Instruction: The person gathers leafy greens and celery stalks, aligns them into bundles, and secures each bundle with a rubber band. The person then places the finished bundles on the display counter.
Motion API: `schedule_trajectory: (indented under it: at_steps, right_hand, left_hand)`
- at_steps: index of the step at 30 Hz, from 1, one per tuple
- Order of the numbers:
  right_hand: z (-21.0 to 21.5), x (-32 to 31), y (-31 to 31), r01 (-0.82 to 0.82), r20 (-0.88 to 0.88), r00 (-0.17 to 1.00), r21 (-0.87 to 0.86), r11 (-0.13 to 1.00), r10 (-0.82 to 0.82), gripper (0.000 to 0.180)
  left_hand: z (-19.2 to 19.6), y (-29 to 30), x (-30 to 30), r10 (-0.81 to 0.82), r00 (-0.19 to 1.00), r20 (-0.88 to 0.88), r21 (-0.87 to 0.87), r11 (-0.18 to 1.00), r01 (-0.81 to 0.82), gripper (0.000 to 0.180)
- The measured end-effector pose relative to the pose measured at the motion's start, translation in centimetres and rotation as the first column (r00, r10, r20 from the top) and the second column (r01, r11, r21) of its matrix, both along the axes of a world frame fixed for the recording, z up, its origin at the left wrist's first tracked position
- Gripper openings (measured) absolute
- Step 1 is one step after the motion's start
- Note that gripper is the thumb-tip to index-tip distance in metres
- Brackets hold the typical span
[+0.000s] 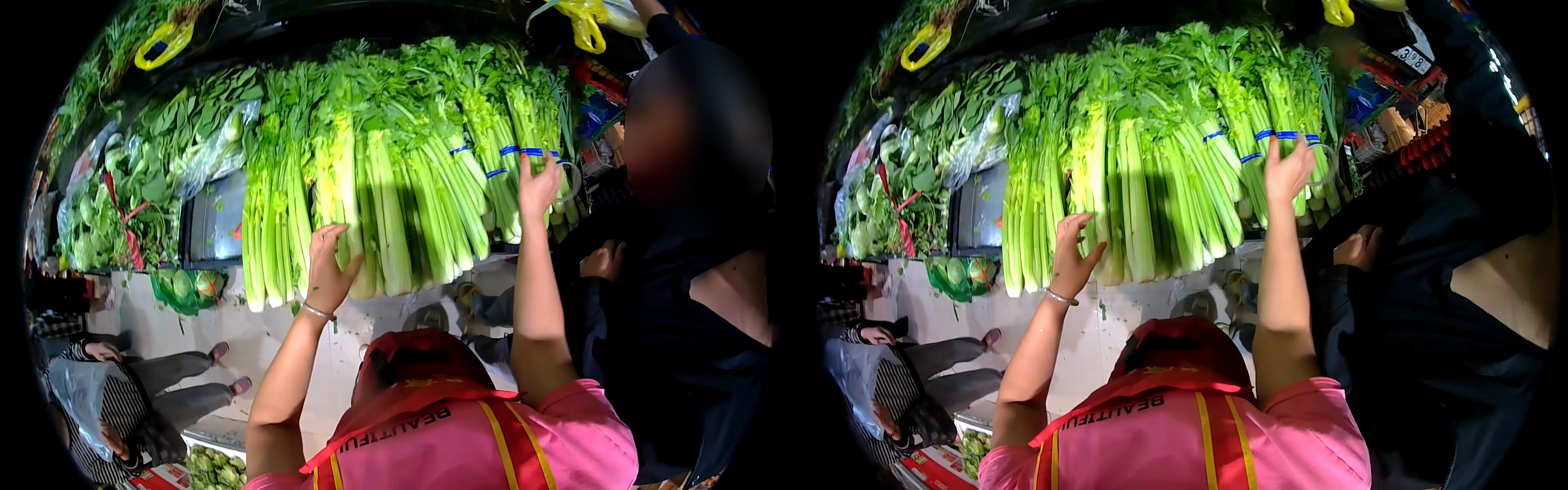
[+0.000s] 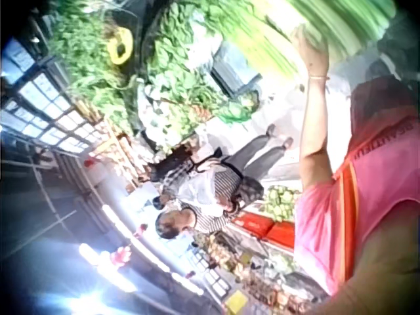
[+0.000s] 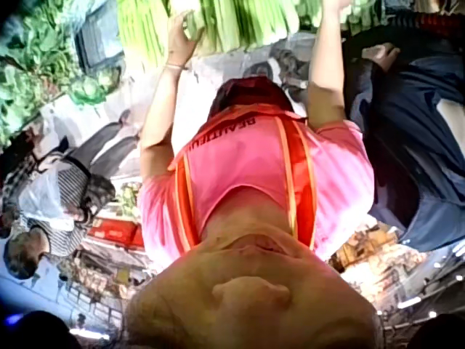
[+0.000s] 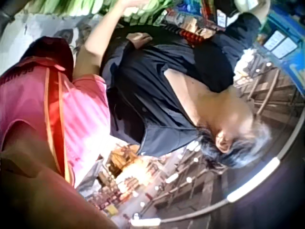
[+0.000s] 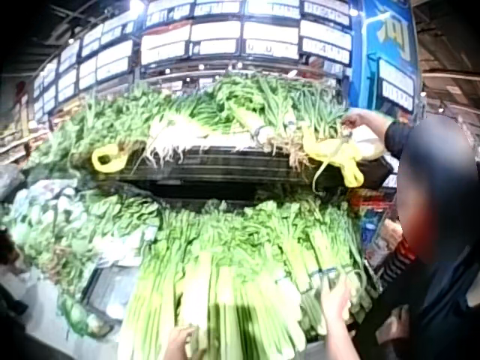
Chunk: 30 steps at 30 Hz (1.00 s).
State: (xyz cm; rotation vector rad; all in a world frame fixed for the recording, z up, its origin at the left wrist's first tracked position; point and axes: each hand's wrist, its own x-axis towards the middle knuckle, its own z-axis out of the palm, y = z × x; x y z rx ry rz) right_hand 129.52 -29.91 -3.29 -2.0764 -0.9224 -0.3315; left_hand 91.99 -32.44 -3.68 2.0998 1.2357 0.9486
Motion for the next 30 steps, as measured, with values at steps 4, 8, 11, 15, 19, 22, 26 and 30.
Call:
schedule_trajectory:
  at_steps: [4,8,11,15,19,22,26,30]
  right_hand:
    - [-1.0,-10.8,-5.0,-0.518,-0.552,0.642,0.199,0.832,0.532,0.022]
    - [-4.0,-18.9,-7.0,-0.703,-0.573,0.635,-0.152,0.694,0.518,0.059]
    - [-2.2,-20.3,-7.1,-0.665,-0.412,0.743,-0.367,0.65,0.528,0.08]
    - [-2.1,-17.7,-5.5,-0.725,-0.779,0.398,0.057,0.687,0.484,0.062]
    - [-1.1,-17.5,-6.9,-0.459,-0.918,-0.088,0.381,0.802,0.386,0.029]
    - [-2.9,-19.7,-5.3,-0.574,-0.913,0.244,0.135,0.808,0.326,0.037]
    - [-1.0,-20.5,-5.0,-0.567,-0.93,-0.004,0.306,0.765,0.368,0.041]
    - [3.0,-21.4,-4.6,-0.475,-0.901,-0.082,0.411,0.778,0.426,0.035]
  left_hand:
    - [-3.4,-2.5,1.1,0.187,0.896,0.403,-0.363,0.931,-0.031,0.039]
    - [-4.9,-5.5,0.9,0.148,0.907,0.395,-0.397,0.918,0.023,0.043]
    - [-4.0,-4.9,0.0,0.202,0.965,0.166,-0.13,0.975,-0.182,0.055]
    - [-4.9,-2.2,0.0,0.216,0.963,-0.159,-0.024,0.975,-0.222,0.09]
    - [-6.2,-0.6,0.3,0.062,0.997,-0.055,-0.196,0.978,-0.071,0.085]
    - [-9.2,2.0,-1.5,0.031,0.984,0.174,-0.363,0.931,0.035,0.072]
    - [-6.4,1.6,-3.2,0.302,0.929,-0.214,-0.213,0.914,-0.346,0.07]
    - [-3.8,3.4,-4.1,0.193,0.981,-0.02,-0.503,0.846,-0.177,0.067]
